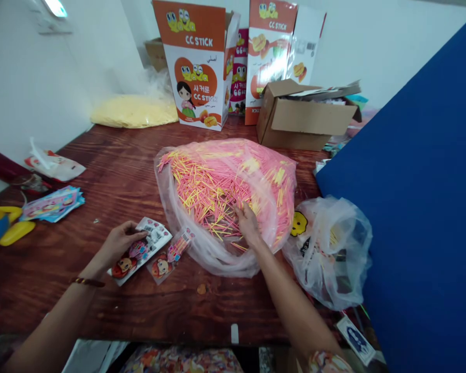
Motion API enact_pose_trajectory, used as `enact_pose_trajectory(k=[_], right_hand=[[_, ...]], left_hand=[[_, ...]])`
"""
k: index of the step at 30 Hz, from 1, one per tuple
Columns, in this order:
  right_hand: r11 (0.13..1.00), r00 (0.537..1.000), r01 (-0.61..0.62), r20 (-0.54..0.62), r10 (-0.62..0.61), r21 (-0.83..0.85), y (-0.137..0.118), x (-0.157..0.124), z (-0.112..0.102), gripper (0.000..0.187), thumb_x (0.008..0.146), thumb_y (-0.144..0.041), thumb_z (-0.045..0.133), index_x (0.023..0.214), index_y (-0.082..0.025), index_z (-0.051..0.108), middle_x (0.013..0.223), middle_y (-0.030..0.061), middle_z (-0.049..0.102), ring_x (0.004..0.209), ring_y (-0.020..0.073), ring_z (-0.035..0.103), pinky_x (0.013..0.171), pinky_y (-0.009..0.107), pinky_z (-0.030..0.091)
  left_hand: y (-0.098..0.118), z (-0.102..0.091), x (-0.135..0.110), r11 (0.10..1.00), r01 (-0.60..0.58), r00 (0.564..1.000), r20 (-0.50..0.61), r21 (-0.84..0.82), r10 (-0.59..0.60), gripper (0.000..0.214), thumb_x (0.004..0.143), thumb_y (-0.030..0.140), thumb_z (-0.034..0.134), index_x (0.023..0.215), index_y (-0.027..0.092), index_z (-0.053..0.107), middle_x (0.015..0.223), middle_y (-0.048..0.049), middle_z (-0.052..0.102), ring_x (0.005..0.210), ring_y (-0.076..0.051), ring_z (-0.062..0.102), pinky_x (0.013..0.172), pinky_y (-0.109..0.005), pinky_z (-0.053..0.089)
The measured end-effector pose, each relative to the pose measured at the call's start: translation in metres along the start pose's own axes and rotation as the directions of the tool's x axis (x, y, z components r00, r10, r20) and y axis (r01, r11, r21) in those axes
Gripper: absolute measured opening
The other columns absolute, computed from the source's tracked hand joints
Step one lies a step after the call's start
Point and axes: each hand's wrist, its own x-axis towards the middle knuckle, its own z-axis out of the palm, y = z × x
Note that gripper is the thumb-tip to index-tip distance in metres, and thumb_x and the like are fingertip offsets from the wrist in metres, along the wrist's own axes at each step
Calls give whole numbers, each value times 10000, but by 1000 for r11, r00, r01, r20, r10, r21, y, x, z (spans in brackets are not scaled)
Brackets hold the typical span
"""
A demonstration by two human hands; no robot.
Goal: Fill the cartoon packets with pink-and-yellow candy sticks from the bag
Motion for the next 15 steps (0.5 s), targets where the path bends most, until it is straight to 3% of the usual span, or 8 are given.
enact_pose_trajectory(k=[2,4,6,8,11,15], right_hand=[[980,996,64,78,-50,-190,-1,3,-9,206,888,-408,481,782,-232,482,700,-13,522,655,173,470,649,292,389],[901,963,200,248,-108,-384,-2,3,-19,144,909,-296,444,815,-213,516,772,20,571,711,184,511,685,300,407],[779,880,374,458,-126,-504,-3,-1,-27,158,906,-161,402,908,-188,558,882,57,612,795,190,550,736,301,425],[684,801,485,590,-98,-545,-6,-8,-30,218,884,-77,404,970,-175,579,953,78,626,844,193,570,758,299,431],[576,745,556,667,-26,-599,-11,-21,-27,201,883,-76,470,1015,-164,593,1012,104,627,875,210,592,769,306,443],[391,744,595,665,62,-702,-14,-29,-18,204,910,-82,457,1049,-133,596,1044,150,620,950,245,601,833,343,458]], left_hand=[[7,-1,-1,998,57,998,22,-35,-57,525,460,566,855,675,167,591,617,26,629,574,-153,585,545,-261,481],[13,-3,-1,994,95,995,43,-60,-92,541,423,576,866,654,158,611,591,26,625,543,-142,566,512,-249,462],[17,-6,-1,993,97,994,53,-66,-94,542,403,575,874,647,153,637,583,23,627,531,-134,552,492,-236,446],[18,-9,0,994,92,994,66,-65,-87,535,411,569,879,669,150,668,600,14,640,531,-132,550,482,-232,442],[16,-12,3,991,107,992,81,-77,-101,520,443,549,882,706,146,684,629,-3,664,543,-148,575,487,-245,466],[13,-13,6,997,71,997,38,-27,-70,523,437,527,887,745,148,698,650,-19,693,577,-182,627,525,-270,505]])
